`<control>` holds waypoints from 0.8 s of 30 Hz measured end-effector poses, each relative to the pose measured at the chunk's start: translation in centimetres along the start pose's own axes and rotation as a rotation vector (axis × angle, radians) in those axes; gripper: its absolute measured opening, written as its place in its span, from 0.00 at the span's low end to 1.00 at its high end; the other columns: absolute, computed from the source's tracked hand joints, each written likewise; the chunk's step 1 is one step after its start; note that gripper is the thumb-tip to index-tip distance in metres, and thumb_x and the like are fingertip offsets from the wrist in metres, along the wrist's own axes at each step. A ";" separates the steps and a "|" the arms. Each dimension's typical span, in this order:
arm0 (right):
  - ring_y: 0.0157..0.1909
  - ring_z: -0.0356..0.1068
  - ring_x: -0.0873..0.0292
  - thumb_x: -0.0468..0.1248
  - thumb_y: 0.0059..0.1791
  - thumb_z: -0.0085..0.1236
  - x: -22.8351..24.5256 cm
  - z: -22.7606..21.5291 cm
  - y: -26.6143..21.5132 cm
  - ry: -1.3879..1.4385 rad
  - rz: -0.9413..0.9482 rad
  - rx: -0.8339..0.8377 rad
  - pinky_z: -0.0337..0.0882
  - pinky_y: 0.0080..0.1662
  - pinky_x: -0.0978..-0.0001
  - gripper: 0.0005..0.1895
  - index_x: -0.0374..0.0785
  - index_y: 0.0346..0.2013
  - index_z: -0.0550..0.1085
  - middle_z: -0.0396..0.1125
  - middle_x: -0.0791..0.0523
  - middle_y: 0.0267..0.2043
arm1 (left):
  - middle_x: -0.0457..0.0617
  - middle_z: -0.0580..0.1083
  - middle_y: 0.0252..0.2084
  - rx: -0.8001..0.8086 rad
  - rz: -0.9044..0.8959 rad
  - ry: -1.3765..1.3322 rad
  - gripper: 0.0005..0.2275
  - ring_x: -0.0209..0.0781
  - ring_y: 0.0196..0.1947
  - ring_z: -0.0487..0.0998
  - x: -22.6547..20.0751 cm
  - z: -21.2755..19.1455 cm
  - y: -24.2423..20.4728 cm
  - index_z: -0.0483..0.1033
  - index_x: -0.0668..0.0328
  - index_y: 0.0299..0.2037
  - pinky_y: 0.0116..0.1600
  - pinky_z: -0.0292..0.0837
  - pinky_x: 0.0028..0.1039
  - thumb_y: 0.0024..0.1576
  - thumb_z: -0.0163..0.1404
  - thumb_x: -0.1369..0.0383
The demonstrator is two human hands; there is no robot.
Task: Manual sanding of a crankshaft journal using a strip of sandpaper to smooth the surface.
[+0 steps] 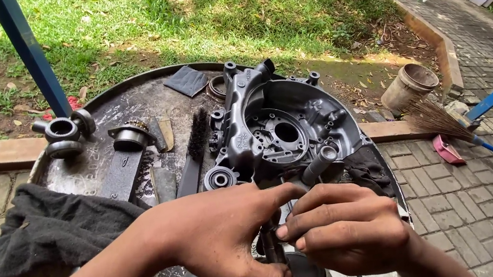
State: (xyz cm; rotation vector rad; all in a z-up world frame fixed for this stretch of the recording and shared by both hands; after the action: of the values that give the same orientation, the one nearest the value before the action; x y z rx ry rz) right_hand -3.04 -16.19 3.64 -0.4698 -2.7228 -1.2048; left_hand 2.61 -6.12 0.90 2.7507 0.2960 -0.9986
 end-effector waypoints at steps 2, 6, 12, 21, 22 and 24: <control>0.32 0.78 0.49 0.34 0.52 0.53 0.1 -0.2 0.0 -0.001 0.004 0.008 0.83 0.39 0.65 0.06 0.35 0.32 0.72 0.78 0.50 0.36 | 0.62 0.79 0.29 0.011 -0.011 0.018 0.34 0.64 0.26 0.78 0.1 0.1 0.1 0.62 0.65 0.62 0.32 0.68 0.46 0.45 0.49 0.52; 0.33 0.78 0.49 0.33 0.53 0.52 0.1 -0.1 -0.2 0.030 0.004 0.038 0.82 0.41 0.63 0.07 0.33 0.33 0.73 0.78 0.49 0.37 | 0.61 0.78 0.23 0.018 -0.003 -0.007 0.35 0.61 0.20 0.78 0.0 0.1 0.5 0.62 0.67 0.63 0.26 0.68 0.44 0.45 0.49 0.55; 0.30 0.75 0.50 0.34 0.53 0.52 -0.4 -0.5 -0.3 -0.002 0.015 0.011 0.80 0.38 0.65 0.07 0.35 0.31 0.72 0.77 0.50 0.35 | 0.57 0.74 0.27 0.066 -0.073 0.029 0.21 0.60 0.24 0.74 0.6 0.6 0.5 0.66 0.58 0.44 0.32 0.62 0.48 0.47 0.50 0.52; 0.32 0.77 0.49 0.32 0.53 0.53 -0.2 0.0 -0.6 0.028 -0.006 0.005 0.83 0.40 0.63 0.05 0.33 0.33 0.73 0.77 0.49 0.37 | 0.65 0.80 0.30 0.020 -0.007 0.029 0.35 0.66 0.28 0.80 0.2 0.2 0.5 0.62 0.67 0.64 0.33 0.70 0.48 0.46 0.49 0.53; 0.32 0.77 0.49 0.32 0.53 0.53 -0.4 -0.1 -0.3 0.033 -0.004 0.010 0.83 0.40 0.63 0.05 0.33 0.33 0.73 0.77 0.49 0.37 | 0.65 0.80 0.30 0.016 -0.009 0.023 0.35 0.66 0.28 0.80 0.2 0.2 0.4 0.62 0.67 0.64 0.33 0.70 0.48 0.46 0.49 0.53; 0.30 0.75 0.50 0.34 0.51 0.55 -1.1 -0.1 0.2 0.005 0.050 0.069 0.80 0.39 0.64 0.08 0.32 0.31 0.73 0.76 0.49 0.33 | 0.57 0.74 0.23 0.091 -0.143 0.059 0.22 0.62 0.22 0.74 0.9 0.6 0.3 0.66 0.59 0.45 0.32 0.65 0.48 0.48 0.52 0.51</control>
State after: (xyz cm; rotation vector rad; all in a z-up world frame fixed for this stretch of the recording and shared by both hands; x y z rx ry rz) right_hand -1.93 -16.37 3.58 -0.5216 -2.7211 -1.0953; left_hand 3.02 -6.48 -0.10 2.8799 0.4743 -0.9886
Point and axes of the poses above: each hand's wrist, its own y-axis towards the middle knuckle, its own z-axis out of the palm, x = y × z, the point moved 7 cm from there along y, towards the middle knuckle
